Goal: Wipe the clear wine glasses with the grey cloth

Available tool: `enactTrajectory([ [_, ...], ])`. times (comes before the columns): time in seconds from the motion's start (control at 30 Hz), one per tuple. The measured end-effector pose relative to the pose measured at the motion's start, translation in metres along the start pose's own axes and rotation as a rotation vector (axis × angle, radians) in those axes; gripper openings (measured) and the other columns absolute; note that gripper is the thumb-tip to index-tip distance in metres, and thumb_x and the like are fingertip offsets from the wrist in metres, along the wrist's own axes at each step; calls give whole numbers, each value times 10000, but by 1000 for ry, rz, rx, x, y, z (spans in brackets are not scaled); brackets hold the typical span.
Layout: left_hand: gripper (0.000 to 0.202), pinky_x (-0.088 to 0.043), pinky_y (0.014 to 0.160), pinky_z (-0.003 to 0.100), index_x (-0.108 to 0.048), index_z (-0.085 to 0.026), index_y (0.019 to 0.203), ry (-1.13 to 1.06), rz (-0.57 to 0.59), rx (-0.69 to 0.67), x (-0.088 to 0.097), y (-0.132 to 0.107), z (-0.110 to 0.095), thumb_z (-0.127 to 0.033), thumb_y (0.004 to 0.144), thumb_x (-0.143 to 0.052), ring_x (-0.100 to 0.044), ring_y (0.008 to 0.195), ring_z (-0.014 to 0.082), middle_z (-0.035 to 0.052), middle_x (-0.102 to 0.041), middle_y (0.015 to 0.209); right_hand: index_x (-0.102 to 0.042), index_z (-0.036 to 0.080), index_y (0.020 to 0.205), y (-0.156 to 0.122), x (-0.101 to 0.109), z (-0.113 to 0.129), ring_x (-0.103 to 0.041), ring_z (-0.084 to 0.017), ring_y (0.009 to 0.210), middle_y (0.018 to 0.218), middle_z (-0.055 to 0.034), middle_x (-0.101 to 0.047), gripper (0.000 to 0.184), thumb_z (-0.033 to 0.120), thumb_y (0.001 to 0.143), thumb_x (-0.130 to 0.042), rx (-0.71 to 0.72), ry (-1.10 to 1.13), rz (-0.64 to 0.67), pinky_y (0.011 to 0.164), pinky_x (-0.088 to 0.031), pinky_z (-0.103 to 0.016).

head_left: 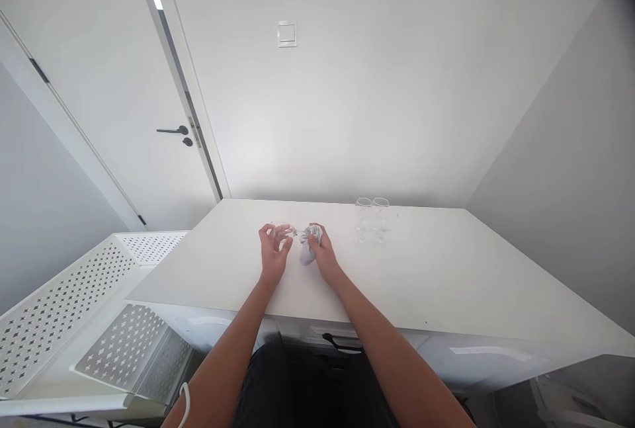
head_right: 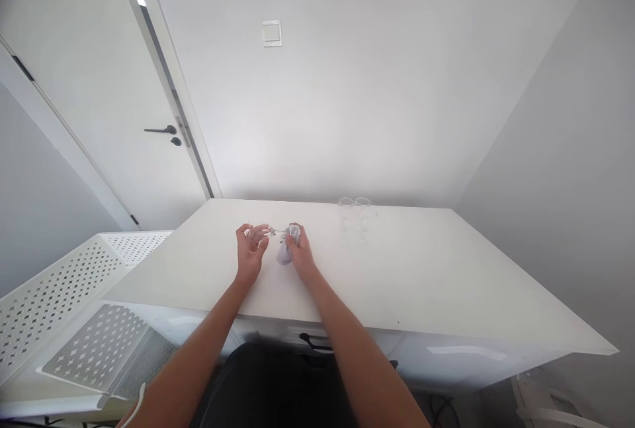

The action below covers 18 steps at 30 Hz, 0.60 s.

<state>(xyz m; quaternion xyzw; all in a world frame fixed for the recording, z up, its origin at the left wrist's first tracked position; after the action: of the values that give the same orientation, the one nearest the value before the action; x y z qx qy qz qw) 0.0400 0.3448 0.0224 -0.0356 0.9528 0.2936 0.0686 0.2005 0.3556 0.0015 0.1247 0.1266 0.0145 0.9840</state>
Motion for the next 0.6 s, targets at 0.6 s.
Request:
enactTrajectory([
  [0.6,366,-527,734,359,-465,-257,1197,-55,199,103,-11,-5,0,-456,954,-655,-635,671,117,68,-626,1179,-534,221,772,0,10,9,-407,-111,518,649,34,-466,395,596,883,-586,-155,50,-170,481,-346,-258],
])
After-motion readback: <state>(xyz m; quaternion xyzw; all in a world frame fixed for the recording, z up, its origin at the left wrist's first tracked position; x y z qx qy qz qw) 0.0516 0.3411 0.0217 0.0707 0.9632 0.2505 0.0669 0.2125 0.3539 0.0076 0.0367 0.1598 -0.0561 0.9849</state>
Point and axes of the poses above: each hand's wrist, its own y-axis towards the middle knuckle, its own x-axis out of the back of the hand, z = x × y, the point moved 4 cm from there along y, towards the middle knuckle
